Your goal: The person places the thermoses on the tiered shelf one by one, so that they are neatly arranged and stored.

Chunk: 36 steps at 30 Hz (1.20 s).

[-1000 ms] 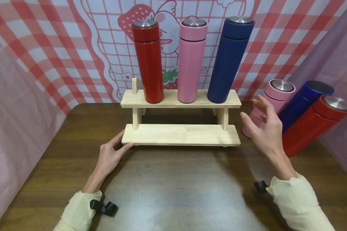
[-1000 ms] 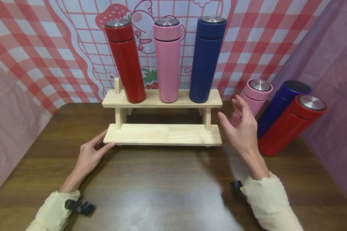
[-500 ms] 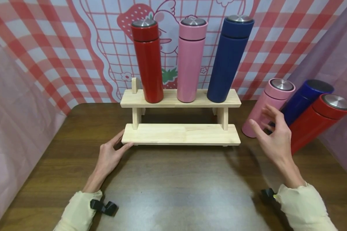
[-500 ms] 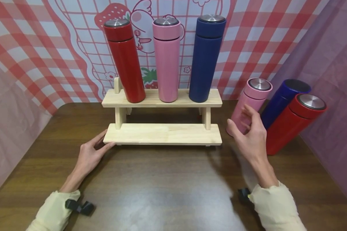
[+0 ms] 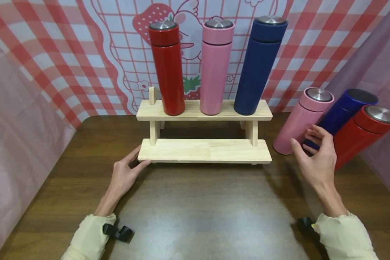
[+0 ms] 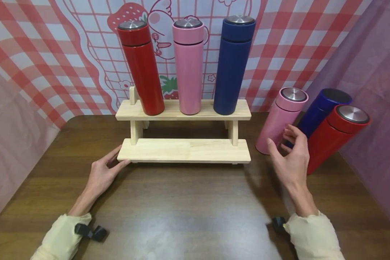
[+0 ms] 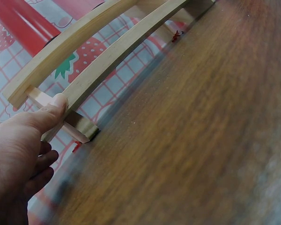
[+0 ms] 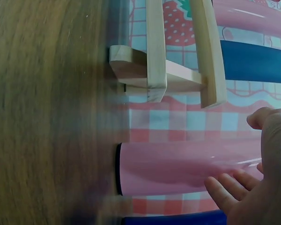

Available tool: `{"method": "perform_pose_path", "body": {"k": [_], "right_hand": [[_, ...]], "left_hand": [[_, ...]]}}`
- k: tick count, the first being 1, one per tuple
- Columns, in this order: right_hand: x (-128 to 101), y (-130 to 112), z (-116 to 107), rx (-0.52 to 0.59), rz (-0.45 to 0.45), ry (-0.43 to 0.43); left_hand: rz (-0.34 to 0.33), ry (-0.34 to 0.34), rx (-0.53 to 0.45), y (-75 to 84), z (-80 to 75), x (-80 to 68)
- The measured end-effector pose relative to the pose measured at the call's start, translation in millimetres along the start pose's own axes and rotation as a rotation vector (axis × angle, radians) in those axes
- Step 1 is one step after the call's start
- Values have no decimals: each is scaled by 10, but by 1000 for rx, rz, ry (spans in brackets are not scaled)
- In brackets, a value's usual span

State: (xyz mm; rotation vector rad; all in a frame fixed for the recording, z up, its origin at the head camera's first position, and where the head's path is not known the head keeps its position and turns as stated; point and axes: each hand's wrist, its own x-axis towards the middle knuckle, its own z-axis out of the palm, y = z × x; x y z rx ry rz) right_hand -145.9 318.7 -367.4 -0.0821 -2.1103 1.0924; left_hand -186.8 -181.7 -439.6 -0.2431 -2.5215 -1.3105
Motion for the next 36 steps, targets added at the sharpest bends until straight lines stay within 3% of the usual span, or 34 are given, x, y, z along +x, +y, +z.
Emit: {"method": "perform_pose_path", "body": {"k": [25, 36], "right_hand": [[201, 208, 80, -73, 257, -36], [304, 213, 96, -100, 274, -47]], "left_hand": [[-3, 1, -4, -8, 1, 3], [-3, 2, 2, 3, 2, 6]]}}
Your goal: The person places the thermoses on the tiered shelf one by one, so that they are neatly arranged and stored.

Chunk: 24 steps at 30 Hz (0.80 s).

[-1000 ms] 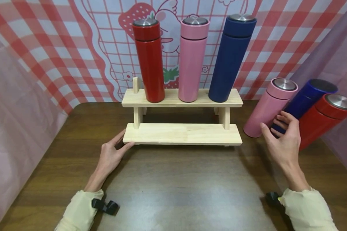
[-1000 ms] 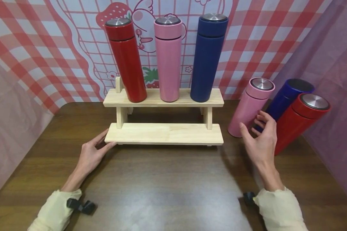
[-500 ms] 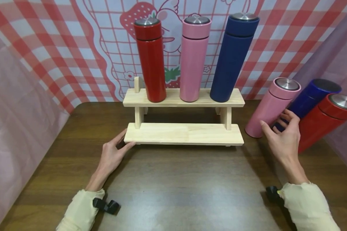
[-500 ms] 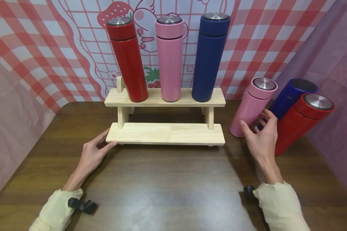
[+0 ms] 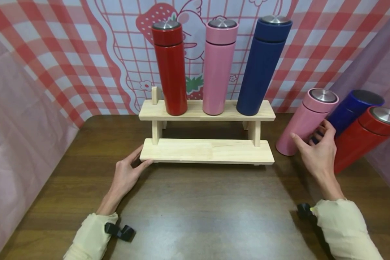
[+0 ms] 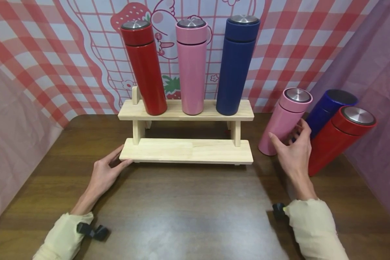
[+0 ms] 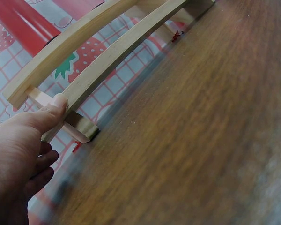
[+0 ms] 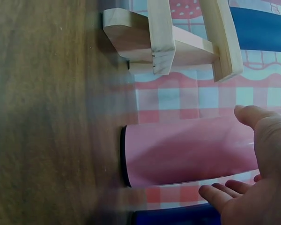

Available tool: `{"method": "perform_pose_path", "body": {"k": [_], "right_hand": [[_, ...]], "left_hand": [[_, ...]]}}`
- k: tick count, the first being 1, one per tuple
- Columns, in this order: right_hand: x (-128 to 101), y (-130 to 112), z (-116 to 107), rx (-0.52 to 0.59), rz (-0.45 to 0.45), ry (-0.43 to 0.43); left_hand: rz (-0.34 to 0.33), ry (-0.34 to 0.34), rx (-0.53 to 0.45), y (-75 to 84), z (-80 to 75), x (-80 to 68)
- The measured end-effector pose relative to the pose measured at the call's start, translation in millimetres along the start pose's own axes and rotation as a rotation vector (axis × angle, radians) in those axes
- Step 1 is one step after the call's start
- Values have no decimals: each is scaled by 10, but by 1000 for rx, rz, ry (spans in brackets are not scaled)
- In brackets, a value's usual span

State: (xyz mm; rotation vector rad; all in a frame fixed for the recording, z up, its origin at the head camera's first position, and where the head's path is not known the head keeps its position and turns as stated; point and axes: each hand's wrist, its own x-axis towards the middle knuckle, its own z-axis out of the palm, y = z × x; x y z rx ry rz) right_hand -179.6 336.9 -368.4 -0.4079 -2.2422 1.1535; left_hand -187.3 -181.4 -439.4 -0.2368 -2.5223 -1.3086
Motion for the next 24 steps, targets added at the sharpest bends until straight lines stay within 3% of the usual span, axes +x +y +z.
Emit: {"method": "perform_pose_path", "body": {"k": [24], "right_hand": [[96, -20, 25, -26, -36, 16]], "left_hand": [[-10, 0, -13, -18, 4, 0]]}}
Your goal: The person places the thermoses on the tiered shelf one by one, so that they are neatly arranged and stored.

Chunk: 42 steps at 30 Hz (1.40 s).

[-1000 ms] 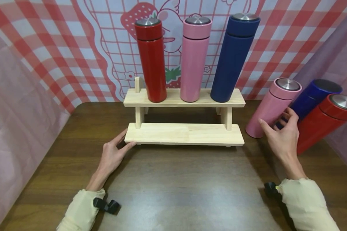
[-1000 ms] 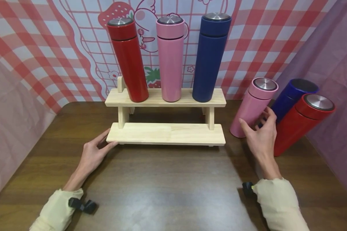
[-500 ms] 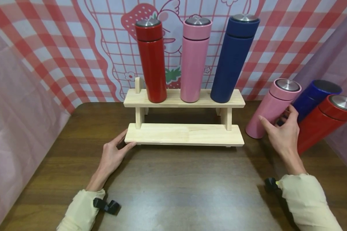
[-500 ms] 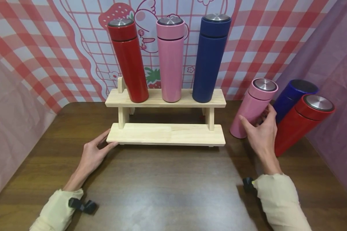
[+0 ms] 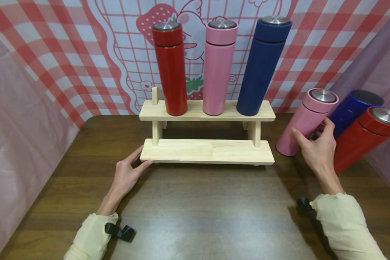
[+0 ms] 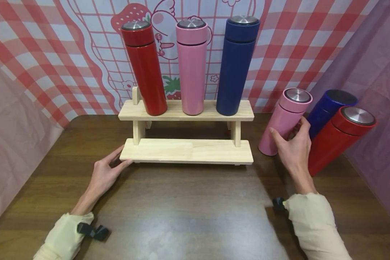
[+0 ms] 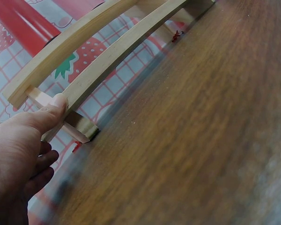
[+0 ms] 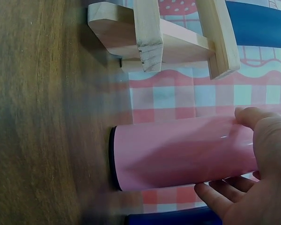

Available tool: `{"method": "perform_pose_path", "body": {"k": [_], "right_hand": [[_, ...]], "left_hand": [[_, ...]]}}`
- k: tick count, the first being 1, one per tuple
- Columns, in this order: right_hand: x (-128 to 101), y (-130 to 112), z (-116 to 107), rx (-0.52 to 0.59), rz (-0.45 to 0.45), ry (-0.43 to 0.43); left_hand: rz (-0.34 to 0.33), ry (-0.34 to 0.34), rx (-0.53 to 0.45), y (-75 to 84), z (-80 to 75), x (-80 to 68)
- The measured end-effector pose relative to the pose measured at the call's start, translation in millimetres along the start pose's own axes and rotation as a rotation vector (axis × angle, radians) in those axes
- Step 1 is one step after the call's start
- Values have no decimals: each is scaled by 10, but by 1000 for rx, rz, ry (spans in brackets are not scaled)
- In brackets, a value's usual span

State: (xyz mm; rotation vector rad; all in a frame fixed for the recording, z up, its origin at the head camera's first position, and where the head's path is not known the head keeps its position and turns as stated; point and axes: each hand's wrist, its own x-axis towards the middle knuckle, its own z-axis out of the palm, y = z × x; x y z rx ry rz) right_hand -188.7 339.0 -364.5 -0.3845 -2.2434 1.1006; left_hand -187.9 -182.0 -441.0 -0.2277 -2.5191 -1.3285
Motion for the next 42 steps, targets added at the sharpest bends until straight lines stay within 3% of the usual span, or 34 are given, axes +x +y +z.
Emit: {"method": "perform_pose_path", "body": {"k": [29, 42], "right_hand": [[-37, 21, -43, -29, -66, 56], [-147, -37, -156, 11, -85, 68]], "left_hand": [[9, 5, 14, 26, -4, -2], [0, 4, 16, 18, -3, 0]]}}
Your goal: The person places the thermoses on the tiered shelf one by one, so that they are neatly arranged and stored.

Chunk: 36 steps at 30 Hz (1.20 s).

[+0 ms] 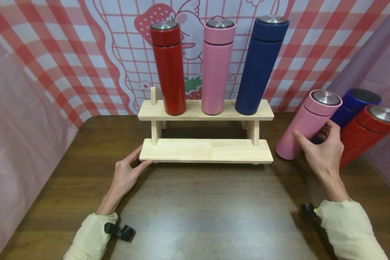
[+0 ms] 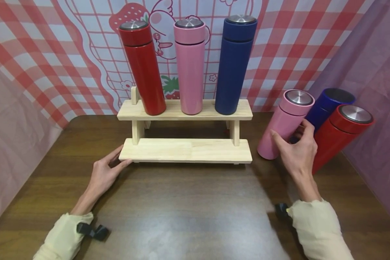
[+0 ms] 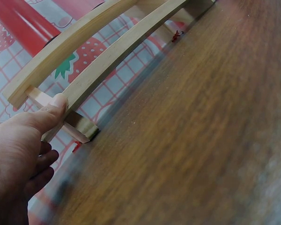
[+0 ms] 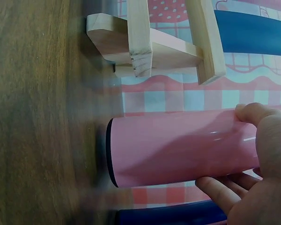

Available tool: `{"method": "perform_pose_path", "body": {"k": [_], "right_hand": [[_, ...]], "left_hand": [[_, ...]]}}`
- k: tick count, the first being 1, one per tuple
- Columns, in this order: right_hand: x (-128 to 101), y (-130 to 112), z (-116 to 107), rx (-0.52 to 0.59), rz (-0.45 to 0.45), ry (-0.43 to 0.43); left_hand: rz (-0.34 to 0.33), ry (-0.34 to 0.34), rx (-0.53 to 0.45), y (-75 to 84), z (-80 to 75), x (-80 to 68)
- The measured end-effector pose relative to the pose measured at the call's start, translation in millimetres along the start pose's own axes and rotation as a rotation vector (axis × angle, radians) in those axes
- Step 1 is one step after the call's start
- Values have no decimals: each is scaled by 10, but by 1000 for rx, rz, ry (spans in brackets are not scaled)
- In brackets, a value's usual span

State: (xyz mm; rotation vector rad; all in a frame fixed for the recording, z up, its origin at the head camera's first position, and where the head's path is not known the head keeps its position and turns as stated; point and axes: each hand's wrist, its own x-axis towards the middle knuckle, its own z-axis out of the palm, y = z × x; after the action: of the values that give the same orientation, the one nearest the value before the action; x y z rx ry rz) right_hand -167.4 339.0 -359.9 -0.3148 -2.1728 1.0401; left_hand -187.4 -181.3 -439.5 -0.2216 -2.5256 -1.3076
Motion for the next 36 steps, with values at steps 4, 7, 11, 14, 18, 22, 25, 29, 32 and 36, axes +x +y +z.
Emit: {"method": "perform_pose_path", "body": {"k": [4, 7, 11, 14, 18, 22, 25, 29, 32, 36], "right_hand": [[-20, -13, -39, 16, -21, 11], [-30, -24, -61, 27, -31, 16], [-40, -34, -81, 40, -36, 21], [-50, -42, -95, 46, -35, 19], [-54, -66, -124, 55, -33, 25], [-49, -89, -161, 50, -37, 36], [-44, -89, -178, 47, -34, 36], [-44, -99, -192, 49, -26, 32], [-54, -127, -207, 45, -30, 29], [-68, -174, -224, 42, -38, 27]], "left_hand": [[3, -1, 1, 1, -2, -2], [7, 1, 0, -1, -4, -5], [14, 7, -4, -12, -4, -9], [17, 6, -7, -15, -4, -12], [18, 5, -15, -14, -3, -11], [23, 4, -15, -8, -2, -10], [27, 9, -17, -11, 1, -6], [33, 14, -21, -20, 8, -5], [38, 14, -20, -22, 12, -7], [39, 11, -21, -15, 11, -7]]}}
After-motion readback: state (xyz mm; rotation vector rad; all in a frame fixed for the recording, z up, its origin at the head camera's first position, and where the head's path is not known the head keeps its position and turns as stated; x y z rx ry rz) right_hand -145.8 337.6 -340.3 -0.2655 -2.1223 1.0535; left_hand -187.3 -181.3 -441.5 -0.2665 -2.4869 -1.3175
